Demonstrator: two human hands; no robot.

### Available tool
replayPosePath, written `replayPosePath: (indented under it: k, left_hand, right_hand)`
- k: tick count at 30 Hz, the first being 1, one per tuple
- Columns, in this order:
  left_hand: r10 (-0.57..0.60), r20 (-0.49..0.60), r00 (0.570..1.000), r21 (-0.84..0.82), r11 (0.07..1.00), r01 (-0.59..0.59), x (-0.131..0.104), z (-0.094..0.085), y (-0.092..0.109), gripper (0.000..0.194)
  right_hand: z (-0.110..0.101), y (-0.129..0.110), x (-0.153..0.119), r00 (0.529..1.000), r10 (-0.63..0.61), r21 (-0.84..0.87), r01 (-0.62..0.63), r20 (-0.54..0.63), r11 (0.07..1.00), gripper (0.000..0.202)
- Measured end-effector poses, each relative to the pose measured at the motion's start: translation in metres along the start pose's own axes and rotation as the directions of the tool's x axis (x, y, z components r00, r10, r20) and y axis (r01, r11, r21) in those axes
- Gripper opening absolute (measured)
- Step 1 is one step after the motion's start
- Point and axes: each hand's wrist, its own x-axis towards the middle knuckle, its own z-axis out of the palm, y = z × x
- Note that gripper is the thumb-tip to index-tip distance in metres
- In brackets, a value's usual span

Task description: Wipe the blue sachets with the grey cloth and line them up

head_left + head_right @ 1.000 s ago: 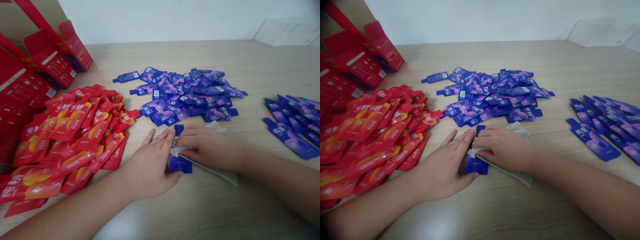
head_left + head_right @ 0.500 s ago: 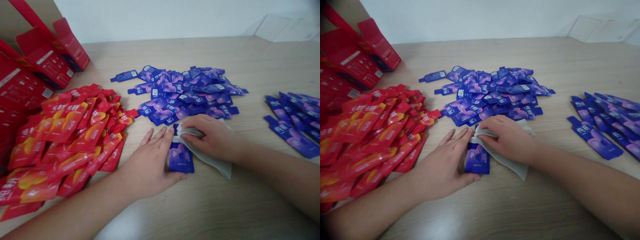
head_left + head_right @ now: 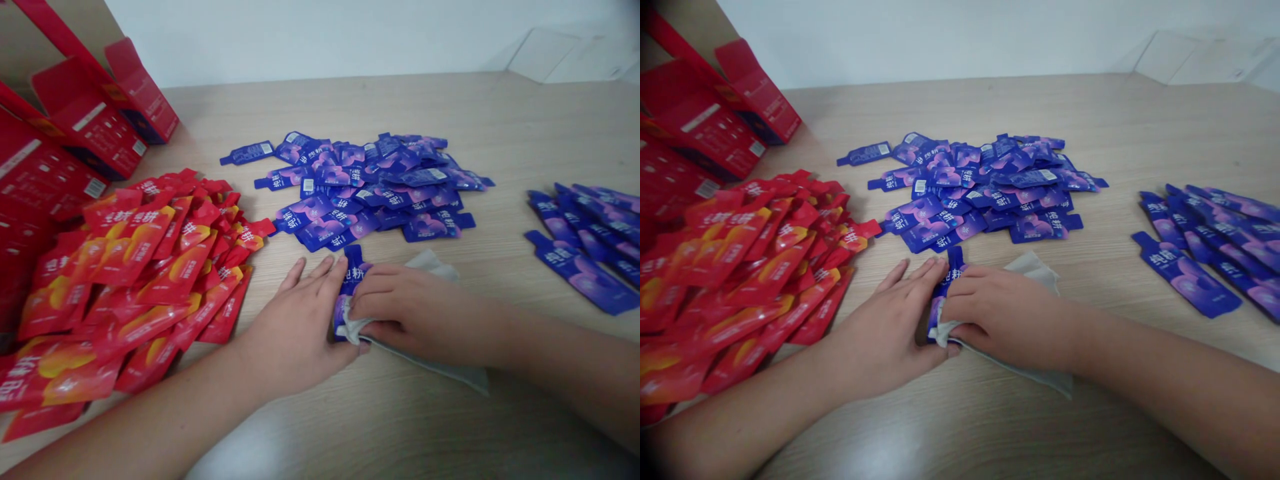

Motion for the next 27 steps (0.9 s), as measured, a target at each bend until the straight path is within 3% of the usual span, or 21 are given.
replayPosePath:
  k: [6, 10, 15, 19, 22, 25, 27]
  left_hand:
    - [0.011, 0.002, 1.0, 0.003, 1.0, -0.011, 0.001, -0.002, -0.001, 0.117]
    - [0.004, -0.004, 1.0, 0.003, 1.0, -0.004, -0.001, -0.002, -0.002, 0.114]
    - [0.005, -0.012, 1.0, -0.005, 1.0, -0.005, -0.002, -0.001, -0.003, 0.11]
    - [0.014, -0.021, 1.0, -0.013, 1.0, -0.014, -0.001, 0.001, -0.004, 0.108]
    - [0.016, -0.02, 1.0, -0.014, 1.0, -0.016, -0.001, 0.001, -0.005, 0.11]
    - [0.014, 0.004, 1.0, -0.02, 1.0, -0.014, 0.0, 0.001, -0.005, 0.11]
    - [0.016, 0.008, 1.0, -0.024, 1.0, -0.016, 0.0, 0.001, -0.005, 0.108]
  right_hand:
    - [0.002, 0.004, 0.009, 0.993, 0.028, -0.107, -0.04, -0.112, 0.993, 0.006]
    - [0.001, 0.021, 0.013, 0.979, 0.042, -0.177, -0.079, -0.201, 0.981, 0.012]
    - [0.007, 0.05, 0.014, 0.901, 0.114, -0.21, -0.218, -0.418, 0.953, 0.015]
    - [0.004, 0.048, 0.008, 0.865, 0.157, -0.12, -0.24, -0.476, 0.963, 0.015]
    - [-0.003, 0.027, -0.001, 0.913, 0.091, -0.023, -0.109, -0.398, 0.994, 0.017]
    - [-0.005, 0.004, -0.007, 0.989, -0.014, 0.12, 0.032, -0.147, 0.992, 0.014]
    - [-0.003, -0.004, -0.007, 0.998, -0.061, 0.168, 0.063, -0.017, 0.984, 0.013]
